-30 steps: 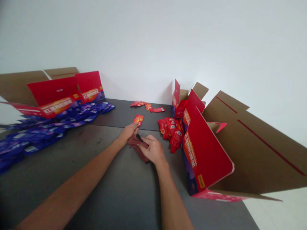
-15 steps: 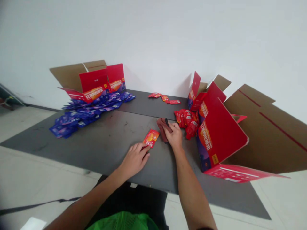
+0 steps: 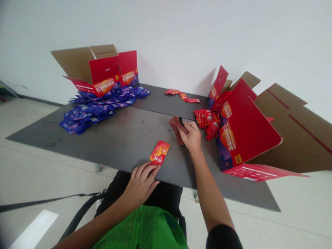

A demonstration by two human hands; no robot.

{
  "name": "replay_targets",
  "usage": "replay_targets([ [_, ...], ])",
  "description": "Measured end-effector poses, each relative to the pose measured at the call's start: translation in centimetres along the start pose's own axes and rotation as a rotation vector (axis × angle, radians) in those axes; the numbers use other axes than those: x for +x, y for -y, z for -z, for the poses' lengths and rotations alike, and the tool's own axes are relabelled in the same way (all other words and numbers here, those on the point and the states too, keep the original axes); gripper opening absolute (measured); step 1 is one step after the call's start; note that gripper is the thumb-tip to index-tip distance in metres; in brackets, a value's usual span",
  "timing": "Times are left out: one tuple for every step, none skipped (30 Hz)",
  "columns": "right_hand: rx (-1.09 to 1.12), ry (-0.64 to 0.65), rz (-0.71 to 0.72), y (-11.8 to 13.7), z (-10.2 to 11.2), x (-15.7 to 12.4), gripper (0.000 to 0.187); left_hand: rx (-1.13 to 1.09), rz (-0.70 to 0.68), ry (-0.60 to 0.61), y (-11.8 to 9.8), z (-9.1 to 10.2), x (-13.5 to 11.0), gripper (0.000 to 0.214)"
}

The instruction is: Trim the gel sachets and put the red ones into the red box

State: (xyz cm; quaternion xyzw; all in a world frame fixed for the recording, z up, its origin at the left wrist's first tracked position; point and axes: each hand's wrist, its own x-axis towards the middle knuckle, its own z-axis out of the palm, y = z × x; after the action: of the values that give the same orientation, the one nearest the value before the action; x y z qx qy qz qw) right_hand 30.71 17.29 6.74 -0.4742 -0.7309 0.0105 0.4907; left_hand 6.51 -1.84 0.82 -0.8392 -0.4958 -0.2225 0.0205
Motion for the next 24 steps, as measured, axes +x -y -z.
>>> replay_targets([
  [0.007,0.035,0.043,1.5,0.1,-0.3,0.034,-0.002,-0.012,-0.010,0.1,-0.4,-0.3,0.050],
  [0.017,0.097,0.090,3.0,0.1,-0.8,0.033,-0.005,-0.021,-0.022,0.2,-0.7,-0.5,0.049],
  [0.024,0.178,0.143,4.5,-0.1,-1.5,0.033,-0.008,-0.028,-0.035,0.4,-1.1,-0.7,0.048],
  [0.025,0.281,0.206,5.7,-0.3,-2.3,0.033,-0.012,-0.036,-0.046,0.6,-1.3,-0.9,0.047],
  [0.015,0.379,0.269,6.7,-0.7,-3.2,0.033,-0.015,-0.042,-0.058,0.8,-1.6,-1.0,0.046],
  [0.000,0.464,0.321,7.2,-1.2,-4.1,0.033,-0.019,-0.047,-0.068,1.0,-1.8,-1.1,0.046],
  [-0.017,0.522,0.352,7.4,-1.7,-4.7,0.033,-0.025,-0.048,-0.075,1.1,-1.9,-1.1,0.046],
  [-0.035,0.550,0.361,7.1,-2.3,-5.2,0.033,-0.033,-0.044,-0.081,1.2,-2.0,-1.1,0.046],
  [-0.054,0.554,0.350,6.5,-2.8,-5.2,0.033,-0.045,-0.038,-0.084,1.3,-2.1,-1.2,0.046],
  [-0.073,0.543,0.330,5.6,-3.3,-5.0,0.034,-0.058,-0.032,-0.087,1.3,-2.2,-1.2,0.046],
  [-0.095,0.528,0.307,4.6,-3.6,-4.4,0.035,-0.070,-0.027,-0.087,1.3,-2.2,-1.1,0.046],
  [-0.125,0.519,0.286,3.6,-3.9,-3.6,0.035,-0.078,-0.022,-0.085,1.3,-2.3,-1.1,0.046],
  [-0.159,0.516,0.269,2.8,-4.0,-2.7,0.035,-0.081,-0.017,-0.081,1.3,-2.3,-1.1,0.046],
  [-0.190,0.509,0.251,2.3,-3.9,-1.8,0.035,-0.081,-0.013,-0.074,1.3,-2.3,-1.1,0.046],
  [-0.209,0.488,0.225,2.2,-3.8,-1.0,0.034,-0.077,-0.008,-0.067,1.3,-2.3,-1.1,0.046],
  [-0.213,0.454,0.198,2.5,-3.5,-0.6,0.035,-0.075,-0.002,-0.060,1.3,-2.3,-1.1,0.047],
  [-0.199,0.415,0.178,3.1,-3.2,-0.5,0.035,-0.076,0.002,-0.052,1.3,-2.3,-1.1,0.048],
  [-0.169,0.385,0.176,4.1,-2.9,-0.7,0.037,-0.081,0.003,-0.041,1.3,-2.2,-1.1,0.049],
  [-0.132,0.379,0.196,5.3,-2.6,-1.3,0.038,-0.089,0.001,-0.032,1.3,-2.2,-1.2,0.049],
  [-0.093,0.403,0.238,6.4,-2.3,-2.2,0.038,-0.097,-0.002,-0.021,1.3,-2.2,-1.2,0.049],
  [-0.062,0.470,0.307,7.4,-2.2,-3.2,0.038,-0.103,-0.002,-0.011,1.3,-2.1,-1.2,0.049],
  [-0.036,0.544,0.374,8.1,-2.1,-4.1,0.038,-0.107,-0.001,-0.003,1.4,-2.1,-1.2,0.048],
  [-0.016,0.606,0.423,8.4,-2.2,-4.9,0.037,-0.108,0.000,0.004,1.4,-2.0,-1.2,0.047],
  [-0.002,0.644,0.443,8.2,-2.4,-5.4,0.036,-0.108,0.003,0.007,1.4,-2.0,-1.2,0.046],
])
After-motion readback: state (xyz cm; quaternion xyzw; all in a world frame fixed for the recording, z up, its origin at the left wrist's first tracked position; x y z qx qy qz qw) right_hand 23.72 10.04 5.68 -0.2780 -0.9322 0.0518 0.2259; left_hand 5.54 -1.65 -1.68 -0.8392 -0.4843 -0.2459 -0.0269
